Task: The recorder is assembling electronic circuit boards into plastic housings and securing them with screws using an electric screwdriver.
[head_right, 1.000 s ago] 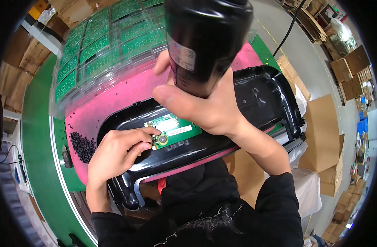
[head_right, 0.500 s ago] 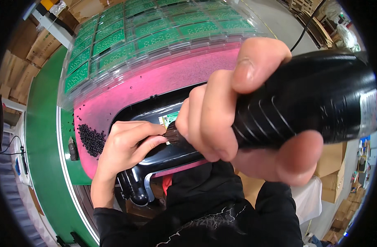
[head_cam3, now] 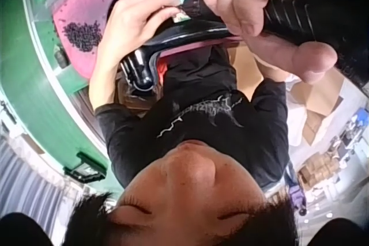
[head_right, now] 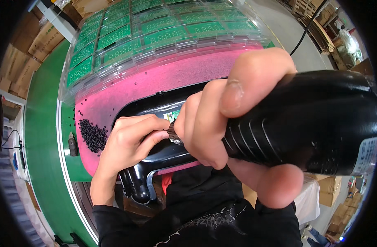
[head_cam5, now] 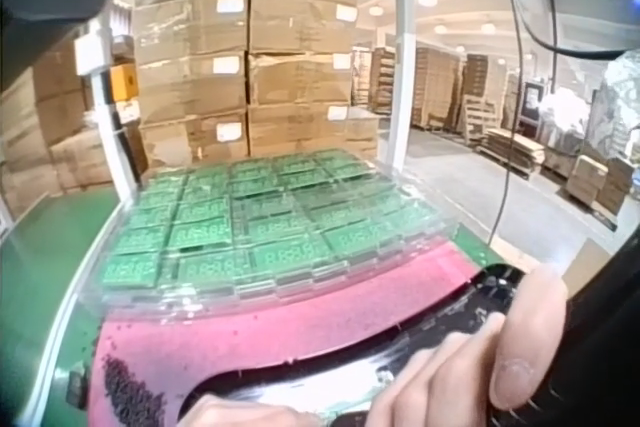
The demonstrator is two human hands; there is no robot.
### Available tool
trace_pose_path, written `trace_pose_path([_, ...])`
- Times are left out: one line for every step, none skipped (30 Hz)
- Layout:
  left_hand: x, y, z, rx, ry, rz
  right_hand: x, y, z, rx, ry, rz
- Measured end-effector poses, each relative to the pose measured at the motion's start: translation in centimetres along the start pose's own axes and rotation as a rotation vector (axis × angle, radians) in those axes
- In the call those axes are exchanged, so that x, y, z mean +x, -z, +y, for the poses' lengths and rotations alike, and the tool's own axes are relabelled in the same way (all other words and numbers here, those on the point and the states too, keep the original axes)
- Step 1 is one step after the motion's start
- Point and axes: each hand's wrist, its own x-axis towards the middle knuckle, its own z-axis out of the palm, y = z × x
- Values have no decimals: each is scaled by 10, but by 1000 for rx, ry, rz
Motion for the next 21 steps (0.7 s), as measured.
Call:
trace_pose_path([0,0,-1,-2,6,-7,0,0,2,1,-1,-1])
trace_pose_path([-1,0,-1,-1,7,-5,-1,0,4,10,30,4])
trace_pose_path([-1,-1,-1,2,9,8,-1,0,6,19,61,10])
trace_pose_path([-1,-1,-1,6,11,21,-1,1,6,20,60,8])
trace_pose_path([-1,-1,-1,5,11,21,-1,3,5,21,77,-6])
trace_pose_path([-1,-2,-1,14,3,24,-1,4,5,22,94,-19])
trace_pose_path([0,-2,0,24,-4,26,0,3,4,21,93,-18])
trace_pose_path([0,-1,0,23,-4,26,1,2,5,17,87,-4])
trace_pose_path([0,0,0,42,-8,21,1,1,5,12,80,12])
trace_pose_path([0,1,0,61,-12,15,1,0,6,12,79,13])
trace_pose_path([0,0,0,62,-12,15,2,-1,6,18,75,20])
trace_pose_path([-1,-1,-1,38,-17,35,2,-2,6,24,70,27])
trace_pose_path([-1,-2,-2,15,-22,54,3,-2,7,25,70,26])
trace_pose_path([0,-1,-2,15,-23,54,4,0,7,30,80,-2])
trace_pose_path([0,0,-3,-2,-9,27,5,2,8,35,90,-31])
trace_pose_path([0,1,-3,-19,6,-1,6,3,9,34,91,-32])
trace_pose_path([0,1,-2,-19,6,-1,7,3,9,33,99,-54])
trace_pose_path([0,1,0,-54,56,-9,9,4,9,32,107,-76])
trace_pose_path([0,1,1,-89,106,-18,11,6,10,32,108,-76])
trace_pose_path([1,2,2,-89,106,-19,12,9,12,24,123,-102])
trace_pose_path([1,3,4,-139,206,-62,13,10,13,16,138,-129])
